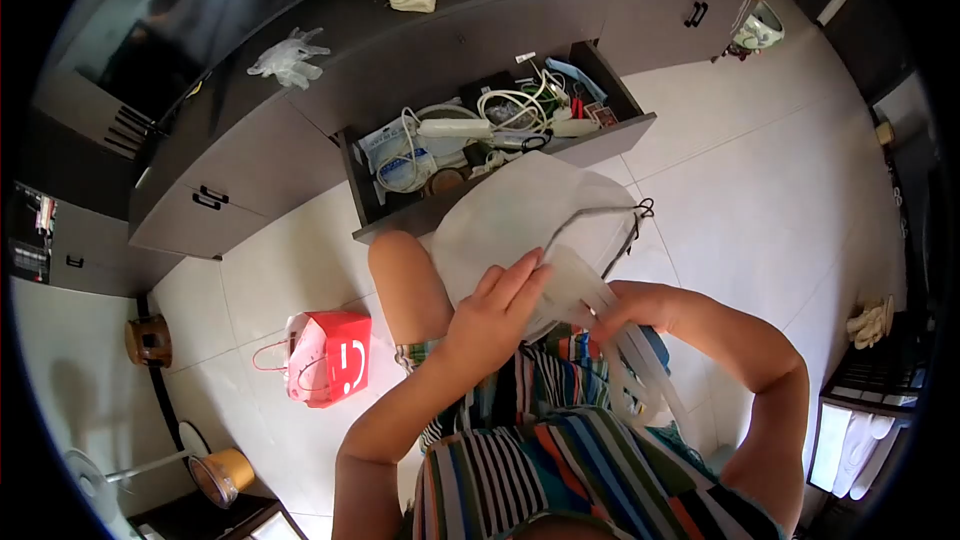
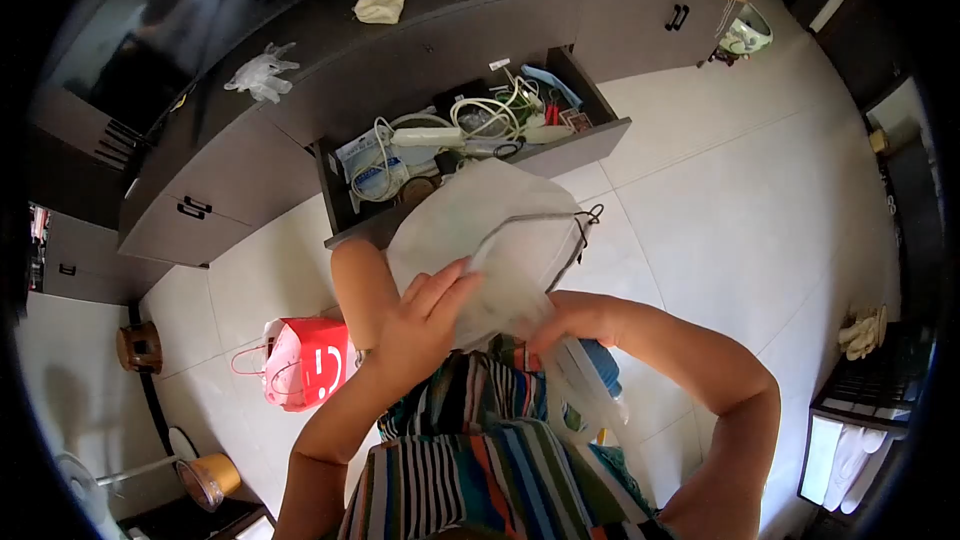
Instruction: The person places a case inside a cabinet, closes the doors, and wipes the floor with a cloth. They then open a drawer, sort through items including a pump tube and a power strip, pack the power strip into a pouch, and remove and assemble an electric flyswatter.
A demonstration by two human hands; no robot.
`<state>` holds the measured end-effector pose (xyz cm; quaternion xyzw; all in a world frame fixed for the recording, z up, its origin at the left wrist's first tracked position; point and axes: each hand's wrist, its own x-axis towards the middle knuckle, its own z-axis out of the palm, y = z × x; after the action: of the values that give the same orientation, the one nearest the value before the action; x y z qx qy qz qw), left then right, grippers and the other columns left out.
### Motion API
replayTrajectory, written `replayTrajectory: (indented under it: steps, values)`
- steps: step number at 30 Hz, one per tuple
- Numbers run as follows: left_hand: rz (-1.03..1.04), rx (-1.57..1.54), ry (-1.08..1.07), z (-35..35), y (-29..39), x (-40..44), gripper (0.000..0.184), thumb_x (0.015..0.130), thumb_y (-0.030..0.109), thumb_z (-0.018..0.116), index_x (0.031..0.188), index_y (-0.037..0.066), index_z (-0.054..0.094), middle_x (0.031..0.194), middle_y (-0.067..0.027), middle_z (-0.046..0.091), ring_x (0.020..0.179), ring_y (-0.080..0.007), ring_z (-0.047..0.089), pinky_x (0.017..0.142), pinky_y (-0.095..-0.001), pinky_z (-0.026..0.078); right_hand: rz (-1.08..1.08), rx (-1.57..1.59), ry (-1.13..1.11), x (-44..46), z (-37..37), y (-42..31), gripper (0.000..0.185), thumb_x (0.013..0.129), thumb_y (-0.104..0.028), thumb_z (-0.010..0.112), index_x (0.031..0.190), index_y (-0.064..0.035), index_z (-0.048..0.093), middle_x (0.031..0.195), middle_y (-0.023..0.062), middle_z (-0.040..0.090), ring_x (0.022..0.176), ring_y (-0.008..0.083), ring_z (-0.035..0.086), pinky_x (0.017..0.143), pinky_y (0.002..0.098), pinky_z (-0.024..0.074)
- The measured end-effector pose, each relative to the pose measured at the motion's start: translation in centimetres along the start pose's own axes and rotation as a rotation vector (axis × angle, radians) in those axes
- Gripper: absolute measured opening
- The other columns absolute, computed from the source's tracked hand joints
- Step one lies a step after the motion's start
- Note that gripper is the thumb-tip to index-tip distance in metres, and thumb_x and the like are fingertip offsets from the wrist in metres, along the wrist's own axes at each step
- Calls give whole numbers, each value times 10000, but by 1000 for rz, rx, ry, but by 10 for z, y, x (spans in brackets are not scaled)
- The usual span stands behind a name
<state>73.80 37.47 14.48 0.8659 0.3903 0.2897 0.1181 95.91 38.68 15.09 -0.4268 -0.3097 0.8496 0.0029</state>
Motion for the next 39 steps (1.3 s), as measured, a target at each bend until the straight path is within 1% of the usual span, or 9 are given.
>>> replayTrajectory:
  steps: [5,11,14,18,21,26,28,33,39]
  values:
    - [98,-61,-206,-14,5,1,527,664,-14,476,1179,82,418,1200,-63,420,832,-248,517,674,-292,480,54,-20,161,7,12,-44,291,671,-100,588,935,17,558,806,132,607,732,205,586,651,304,473]
    - [-22,-382,-180,-30,0,-6,501,651,-104,466,1114,85,493,1200,-79,447,1036,-225,490,843,-280,431,-956,132,114,97,-30,-74,297,700,-65,543,990,3,537,889,109,583,819,210,554,707,331,458]
    - [-92,-450,-41,-25,-8,-23,511,666,-131,429,1142,54,462,1218,-89,427,1054,-243,474,848,-294,424,-971,111,116,129,-41,-71,358,765,-172,511,1076,2,475,994,122,536,908,220,525,794,370,438]
    - [-88,-441,184,-21,-24,-33,481,678,-135,442,1130,30,463,1217,-122,420,1036,-264,486,800,-305,454,-803,-1160,809,181,-62,-44,387,816,-247,431,1125,-15,424,1087,106,486,1002,210,468,838,348,407]
    - [-118,-348,285,-31,-26,-27,488,679,-111,480,1141,45,457,1187,-134,437,974,-278,520,734,-304,478,-613,-1551,1052,166,-32,-55,347,827,-228,402,1112,-32,436,1101,88,483,1025,195,449,837,319,396]
    - [-353,-167,316,-12,-9,-25,315,694,-37,550,991,57,501,985,-116,499,825,-275,551,628,-317,481,-613,-1170,835,158,-40,-63,296,826,-170,402,1089,-46,458,1045,89,506,969,194,483,824,298,402]
    - [-330,-79,249,-1,-21,-32,215,678,4,567,870,47,482,870,-96,468,726,-239,543,547,-318,474,-729,-622,761,199,-72,-43,279,827,-139,413,1081,-46,480,993,92,539,925,199,508,832,311,398]
    - [78,181,-162,31,-1,-25,192,661,42,497,851,29,473,837,-114,451,598,-193,538,496,-264,465,-1197,-1271,1156,222,-62,18,308,838,-136,412,1122,-27,458,1026,113,521,963,211,487,858,303,382]
    - [-110,-28,82,70,-26,-37,216,692,74,551,884,25,466,878,-140,465,637,-278,535,528,-339,456,-1038,-685,761,209,-54,7,311,835,-161,418,1109,-23,467,1029,115,522,962,220,488,852,314,381]
